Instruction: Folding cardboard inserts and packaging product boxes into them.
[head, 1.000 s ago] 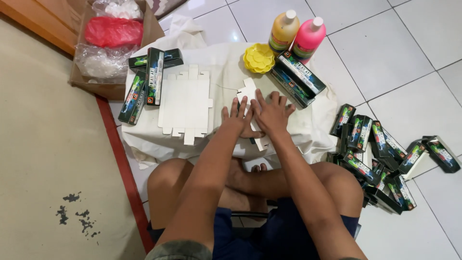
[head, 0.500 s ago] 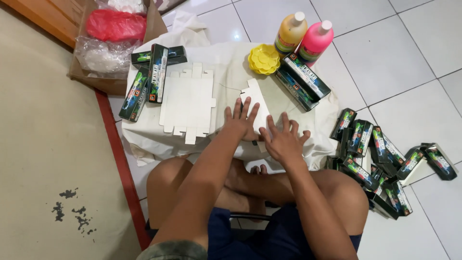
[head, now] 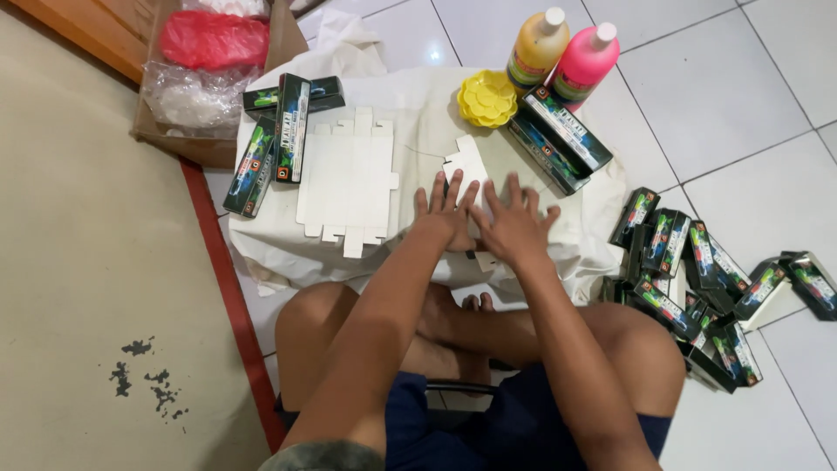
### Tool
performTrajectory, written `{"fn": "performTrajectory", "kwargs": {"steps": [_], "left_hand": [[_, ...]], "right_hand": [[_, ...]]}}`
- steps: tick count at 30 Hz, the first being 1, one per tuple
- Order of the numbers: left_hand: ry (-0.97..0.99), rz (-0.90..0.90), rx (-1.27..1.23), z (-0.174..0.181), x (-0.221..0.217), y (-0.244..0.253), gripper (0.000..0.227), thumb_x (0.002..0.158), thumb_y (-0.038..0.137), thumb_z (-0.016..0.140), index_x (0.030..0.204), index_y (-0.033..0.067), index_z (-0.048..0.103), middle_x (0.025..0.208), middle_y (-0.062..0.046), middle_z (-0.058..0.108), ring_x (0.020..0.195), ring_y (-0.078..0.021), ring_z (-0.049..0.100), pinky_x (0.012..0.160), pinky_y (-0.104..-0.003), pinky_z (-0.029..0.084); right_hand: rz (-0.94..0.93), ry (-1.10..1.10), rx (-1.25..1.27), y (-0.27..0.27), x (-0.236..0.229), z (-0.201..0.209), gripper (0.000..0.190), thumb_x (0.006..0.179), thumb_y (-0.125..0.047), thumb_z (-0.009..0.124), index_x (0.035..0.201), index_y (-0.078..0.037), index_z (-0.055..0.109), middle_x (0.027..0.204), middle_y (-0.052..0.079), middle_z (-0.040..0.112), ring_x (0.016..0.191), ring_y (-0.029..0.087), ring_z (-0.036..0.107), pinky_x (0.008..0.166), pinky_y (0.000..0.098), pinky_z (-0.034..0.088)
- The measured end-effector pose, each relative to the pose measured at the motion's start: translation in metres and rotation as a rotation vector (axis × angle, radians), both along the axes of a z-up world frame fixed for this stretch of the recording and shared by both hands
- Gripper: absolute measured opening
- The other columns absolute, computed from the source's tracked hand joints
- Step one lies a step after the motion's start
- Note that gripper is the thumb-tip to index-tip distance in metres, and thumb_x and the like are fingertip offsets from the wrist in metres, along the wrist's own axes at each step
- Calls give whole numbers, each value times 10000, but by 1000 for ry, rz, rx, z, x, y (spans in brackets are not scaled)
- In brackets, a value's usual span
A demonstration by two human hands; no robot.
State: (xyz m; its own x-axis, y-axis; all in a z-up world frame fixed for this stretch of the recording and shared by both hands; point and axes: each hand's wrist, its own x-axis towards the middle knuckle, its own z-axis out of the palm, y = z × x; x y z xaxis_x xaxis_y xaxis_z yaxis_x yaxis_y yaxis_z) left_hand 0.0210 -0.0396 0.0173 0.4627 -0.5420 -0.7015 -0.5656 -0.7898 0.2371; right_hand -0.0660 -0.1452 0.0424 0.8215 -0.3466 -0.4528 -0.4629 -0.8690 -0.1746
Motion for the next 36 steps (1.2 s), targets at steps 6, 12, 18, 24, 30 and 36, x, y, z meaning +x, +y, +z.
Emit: {"fn": "performTrajectory", "kwargs": {"steps": [6,12,18,24,30,36], "left_hand": [[36,-20,-36,14,3,6,1162,868,746,558,1658,242,-130,1704,-81,-269,1551,-385,-262,1233,-639,-130],[-77,-69,-24,-40,8,-2,1145,895,670,584,1640,245,-175,1698,-128,-253,1545,-424,-230,1232,-660,-45],[-111,-94,-23,-32,5,1,1273,806,808,598,1648,238,-168,1705,-131,-244,1547,-429,-227,1226,-668,-50],[-67,-63,-26,-13,3,3,1250,815,790,603,1643,261,-169,1708,-109,-243,1559,-409,-211,1235,-648,-63],[-45,-46,-23,-19,6,0,1280,798,830,603,1647,252,-161,1709,-108,-242,1557,-412,-218,1230,-661,-77],[-15,-36,-19,-12,7,0,1224,839,672,649,1641,257,-176,1698,-120,-265,1546,-423,-236,1229,-655,-77]], "right_hand": [[78,170,-36,7,-51,15,709,1065,-612,163,1639,-206,259,1729,122,157,1552,354,146,1137,733,153],[59,113,-24,5,-31,2,745,1058,-647,109,1643,-205,241,1745,99,77,1564,354,94,1135,743,161],[47,-23,-36,-10,14,-12,711,1064,-665,107,1658,-292,227,1739,109,99,1551,378,144,1130,749,159],[98,154,-65,-18,-17,-6,682,1043,-670,91,1640,-379,239,1752,54,96,1569,371,121,1127,760,147],[62,224,-8,1,-54,1,724,1035,-666,122,1666,-313,92,1751,80,-5,1582,368,27,1144,753,109],[-24,56,-13,1,-15,-10,708,1050,-663,96,1664,-322,188,1751,110,21,1578,380,25,1138,727,115]]}}
